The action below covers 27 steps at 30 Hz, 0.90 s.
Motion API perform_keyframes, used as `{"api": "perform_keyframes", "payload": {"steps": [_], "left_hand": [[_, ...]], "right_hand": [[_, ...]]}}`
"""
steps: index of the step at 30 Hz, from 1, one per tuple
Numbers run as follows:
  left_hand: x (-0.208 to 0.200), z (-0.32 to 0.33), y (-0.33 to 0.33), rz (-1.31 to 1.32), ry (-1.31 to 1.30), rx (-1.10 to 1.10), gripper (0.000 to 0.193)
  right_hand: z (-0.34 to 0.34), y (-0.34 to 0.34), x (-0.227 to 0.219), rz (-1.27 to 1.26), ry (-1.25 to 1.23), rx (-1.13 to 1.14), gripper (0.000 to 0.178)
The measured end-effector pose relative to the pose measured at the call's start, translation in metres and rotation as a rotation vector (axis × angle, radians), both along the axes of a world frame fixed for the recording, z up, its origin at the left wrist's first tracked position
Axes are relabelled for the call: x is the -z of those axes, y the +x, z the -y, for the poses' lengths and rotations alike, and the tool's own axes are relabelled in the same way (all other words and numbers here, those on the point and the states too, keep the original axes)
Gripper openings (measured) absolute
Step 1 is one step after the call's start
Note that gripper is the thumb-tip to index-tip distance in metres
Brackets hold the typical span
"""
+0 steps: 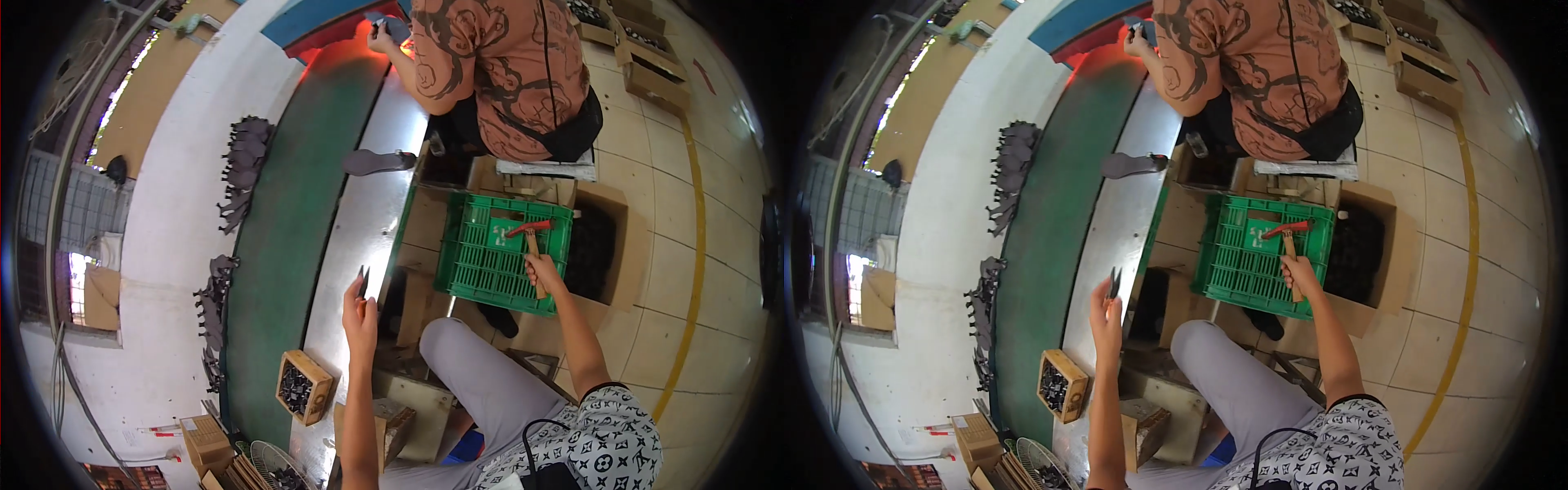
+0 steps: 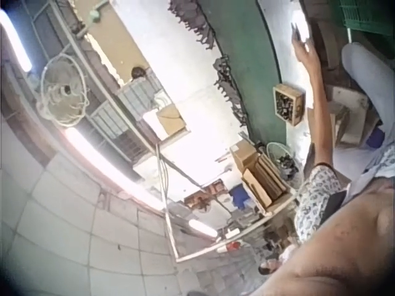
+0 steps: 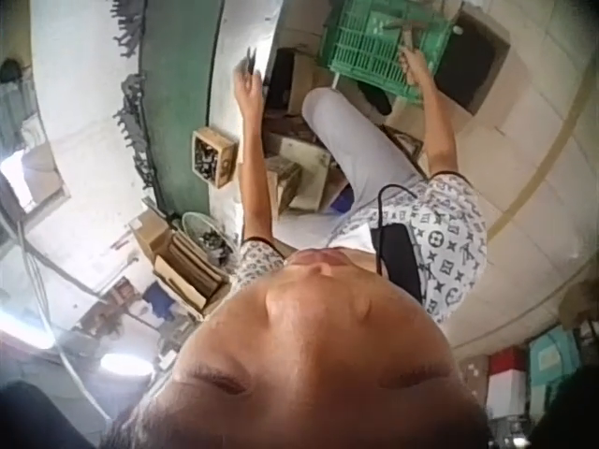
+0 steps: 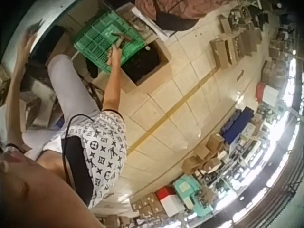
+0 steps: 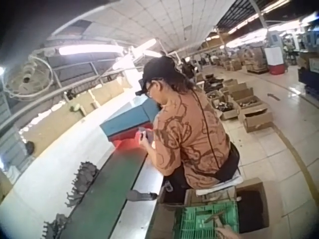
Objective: The person is manually processing shoe components, specifically applying material to a sole and using a hammer at a workbench in a factory environment.
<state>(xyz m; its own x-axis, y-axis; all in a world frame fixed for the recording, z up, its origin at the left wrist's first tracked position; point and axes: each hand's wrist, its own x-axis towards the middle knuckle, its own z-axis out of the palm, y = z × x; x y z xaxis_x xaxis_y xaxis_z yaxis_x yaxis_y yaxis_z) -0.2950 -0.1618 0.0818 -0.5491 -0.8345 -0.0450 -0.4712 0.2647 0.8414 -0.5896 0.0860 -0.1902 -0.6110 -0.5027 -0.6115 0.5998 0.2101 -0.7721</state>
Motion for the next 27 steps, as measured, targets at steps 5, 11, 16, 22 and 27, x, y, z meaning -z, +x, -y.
{"api": "perform_keyframes", "payload": {"steps": [5,11,16,22,27], "left_hand": [[0.029,0.057,-0.114,-0.125,-0.273,0.375,0.035],[0.069,0.114,-0.220,-0.207,-0.146,0.404,0.044],[0.100,0.157,-0.255,-0.038,-0.450,0.483,0.058],[0.095,0.133,-0.272,-0.211,-0.270,0.076,0.023],[0.044,0.077,-0.183,-0.366,-0.556,-0.227,0.014]], "right_hand": [[0.004,-0.008,-0.003,0.088,0.042,-0.069,0.035],[0.022,-0.011,-0.008,0.080,0.182,-0.042,0.042],[0.031,-0.009,-0.018,0.109,0.159,-0.021,0.039],[0.014,-0.009,0.026,0.134,0.187,-0.020,0.047],[0.016,-0.017,0.067,0.107,0.215,-0.122,0.054]]}}
